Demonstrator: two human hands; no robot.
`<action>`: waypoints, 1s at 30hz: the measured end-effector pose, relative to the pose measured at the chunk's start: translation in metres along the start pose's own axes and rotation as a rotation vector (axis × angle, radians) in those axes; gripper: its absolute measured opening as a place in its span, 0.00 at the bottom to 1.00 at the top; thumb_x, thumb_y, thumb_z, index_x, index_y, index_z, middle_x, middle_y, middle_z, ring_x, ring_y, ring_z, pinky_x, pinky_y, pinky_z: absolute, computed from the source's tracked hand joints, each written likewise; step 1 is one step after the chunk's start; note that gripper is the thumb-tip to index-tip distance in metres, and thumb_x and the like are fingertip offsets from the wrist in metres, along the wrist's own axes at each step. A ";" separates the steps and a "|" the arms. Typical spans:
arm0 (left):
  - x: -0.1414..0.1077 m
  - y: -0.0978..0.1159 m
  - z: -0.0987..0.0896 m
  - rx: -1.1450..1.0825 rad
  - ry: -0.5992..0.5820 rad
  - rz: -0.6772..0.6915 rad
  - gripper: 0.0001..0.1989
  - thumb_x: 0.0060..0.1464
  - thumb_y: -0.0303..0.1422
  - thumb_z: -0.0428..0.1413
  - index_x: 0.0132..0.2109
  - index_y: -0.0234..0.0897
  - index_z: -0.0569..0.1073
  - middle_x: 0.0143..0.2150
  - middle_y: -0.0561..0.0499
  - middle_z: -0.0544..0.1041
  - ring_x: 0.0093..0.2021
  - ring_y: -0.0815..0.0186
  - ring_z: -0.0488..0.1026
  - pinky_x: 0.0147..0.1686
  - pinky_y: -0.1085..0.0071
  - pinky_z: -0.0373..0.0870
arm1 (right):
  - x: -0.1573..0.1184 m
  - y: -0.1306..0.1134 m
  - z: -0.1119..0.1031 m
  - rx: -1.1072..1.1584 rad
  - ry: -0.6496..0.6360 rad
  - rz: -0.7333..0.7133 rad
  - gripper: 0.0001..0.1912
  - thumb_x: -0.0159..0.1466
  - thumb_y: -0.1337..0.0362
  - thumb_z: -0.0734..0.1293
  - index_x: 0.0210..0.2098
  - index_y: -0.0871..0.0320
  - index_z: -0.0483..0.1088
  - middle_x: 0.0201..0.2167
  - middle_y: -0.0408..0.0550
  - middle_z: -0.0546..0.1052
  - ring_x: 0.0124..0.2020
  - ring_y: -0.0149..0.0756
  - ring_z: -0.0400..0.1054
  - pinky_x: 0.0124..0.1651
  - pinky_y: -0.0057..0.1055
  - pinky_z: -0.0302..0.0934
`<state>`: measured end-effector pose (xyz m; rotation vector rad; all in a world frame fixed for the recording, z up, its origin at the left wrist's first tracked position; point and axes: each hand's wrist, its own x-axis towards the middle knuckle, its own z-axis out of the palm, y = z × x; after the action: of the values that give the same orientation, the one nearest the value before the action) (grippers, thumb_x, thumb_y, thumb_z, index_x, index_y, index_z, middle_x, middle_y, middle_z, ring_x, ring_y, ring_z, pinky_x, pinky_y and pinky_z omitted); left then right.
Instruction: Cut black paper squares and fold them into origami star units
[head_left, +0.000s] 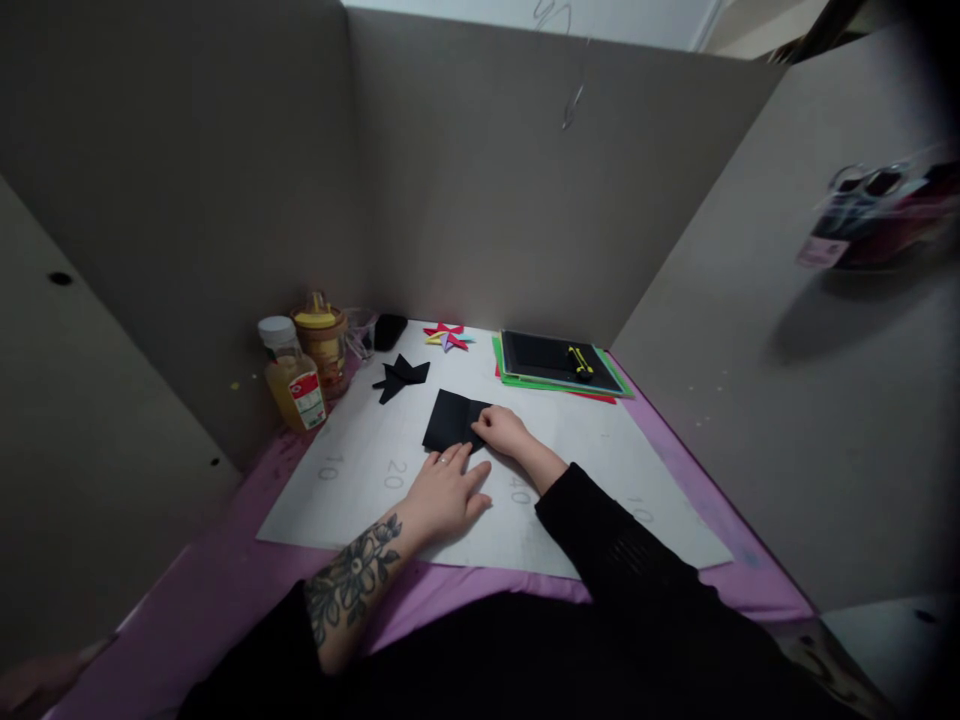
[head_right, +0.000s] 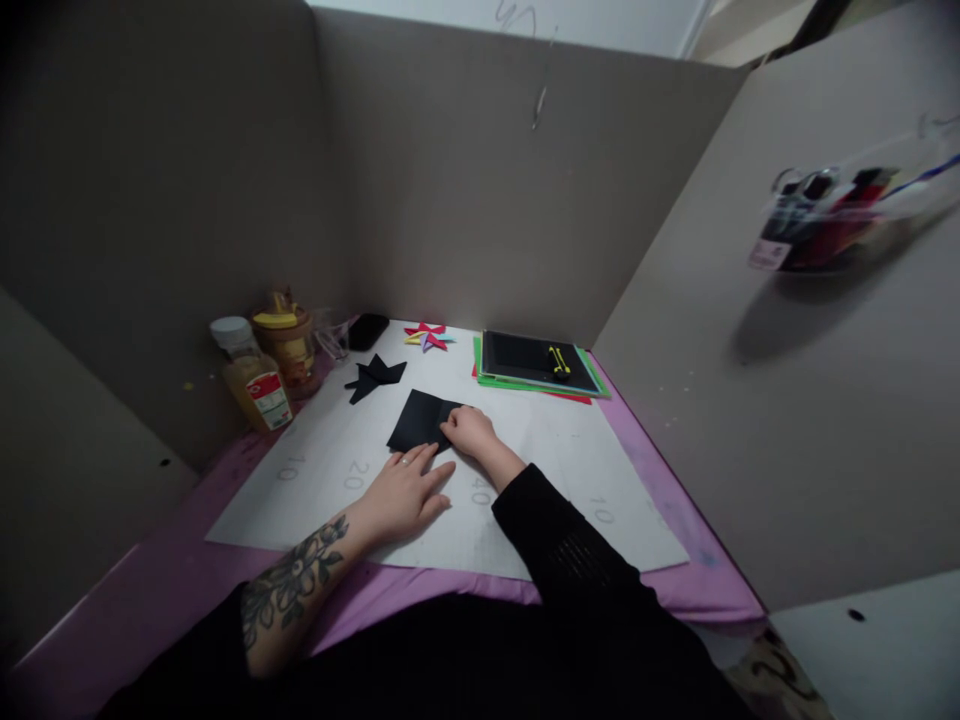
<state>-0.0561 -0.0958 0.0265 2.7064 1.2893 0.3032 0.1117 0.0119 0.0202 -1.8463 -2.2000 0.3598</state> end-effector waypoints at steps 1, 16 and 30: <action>0.000 0.000 0.000 0.002 0.001 0.002 0.25 0.60 0.45 0.44 0.61 0.44 0.60 0.65 0.38 0.56 0.63 0.47 0.54 0.55 0.47 0.53 | 0.000 0.000 0.000 0.000 -0.001 0.000 0.11 0.59 0.59 0.63 0.24 0.57 0.69 0.26 0.44 0.74 0.28 0.31 0.63 0.28 0.27 0.47; -0.003 -0.010 -0.012 -0.060 0.145 -0.078 0.13 0.60 0.37 0.46 0.43 0.39 0.74 0.54 0.45 0.71 0.53 0.56 0.66 0.51 0.59 0.61 | -0.002 -0.001 0.001 0.005 0.042 0.026 0.13 0.56 0.53 0.67 0.30 0.56 0.66 0.31 0.44 0.73 0.31 0.33 0.63 0.30 0.28 0.47; 0.006 -0.019 -0.004 0.057 0.185 -0.062 0.23 0.54 0.22 0.46 0.56 0.39 0.68 0.55 0.45 0.71 0.58 0.56 0.60 0.61 0.50 0.46 | -0.001 0.001 0.005 -0.011 0.058 0.013 0.13 0.56 0.52 0.67 0.30 0.55 0.66 0.32 0.45 0.74 0.32 0.34 0.63 0.30 0.28 0.47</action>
<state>-0.0672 -0.0793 0.0273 2.7330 1.4480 0.5291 0.1112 0.0107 0.0150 -1.8533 -2.1566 0.2933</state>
